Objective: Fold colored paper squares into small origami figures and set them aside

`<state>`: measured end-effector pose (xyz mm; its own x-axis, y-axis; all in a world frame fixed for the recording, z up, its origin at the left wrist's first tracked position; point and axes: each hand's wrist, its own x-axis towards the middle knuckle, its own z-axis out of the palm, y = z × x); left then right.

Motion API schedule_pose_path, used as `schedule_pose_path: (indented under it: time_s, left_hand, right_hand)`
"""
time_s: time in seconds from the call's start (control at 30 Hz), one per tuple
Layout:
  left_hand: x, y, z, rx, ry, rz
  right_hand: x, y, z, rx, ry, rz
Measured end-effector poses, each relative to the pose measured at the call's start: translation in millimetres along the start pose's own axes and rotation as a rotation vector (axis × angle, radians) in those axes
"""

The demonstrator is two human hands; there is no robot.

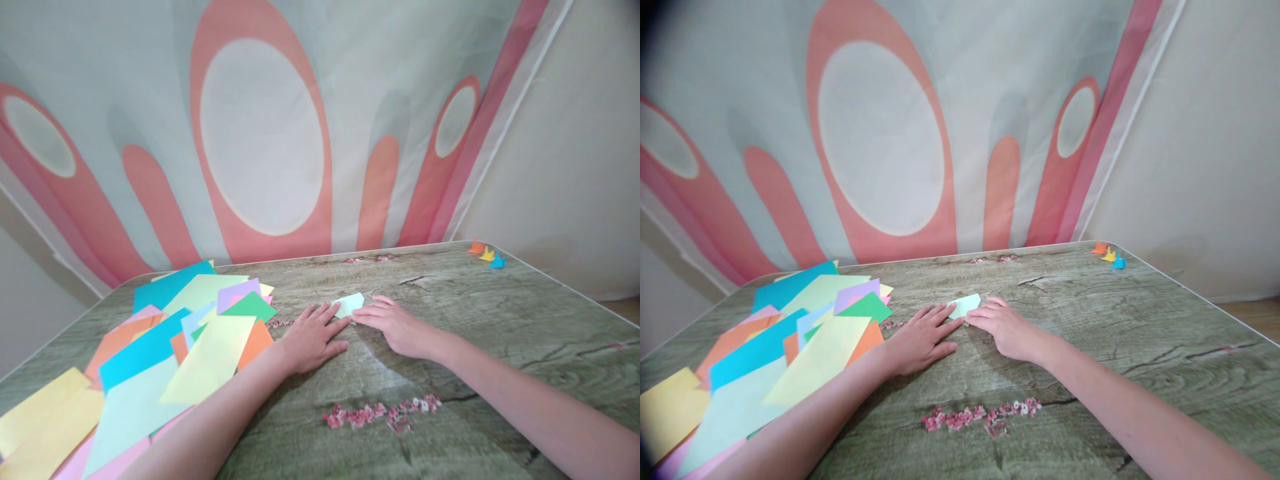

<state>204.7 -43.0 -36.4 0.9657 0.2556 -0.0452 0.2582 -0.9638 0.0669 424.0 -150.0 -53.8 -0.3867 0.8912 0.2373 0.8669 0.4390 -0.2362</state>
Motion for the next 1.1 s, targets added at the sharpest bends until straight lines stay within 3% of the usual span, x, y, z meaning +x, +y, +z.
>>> schedule_pose_path:
  time_s: [0.53,0.8,1.1]
  left_hand:
    - [-1,-3,2.0,-0.016,0.010,0.019]
    - [3,7,4.6,0.044,0.107,-0.063]
    - [4,10,2.1,0.061,0.118,-0.071]
  right_hand:
    - [1,-8,-3,-0.117,-0.005,-0.023]
    - [1,-11,-4,-0.134,-0.030,-0.026]
    - [6,-23,-8,-0.206,-0.034,-0.050]
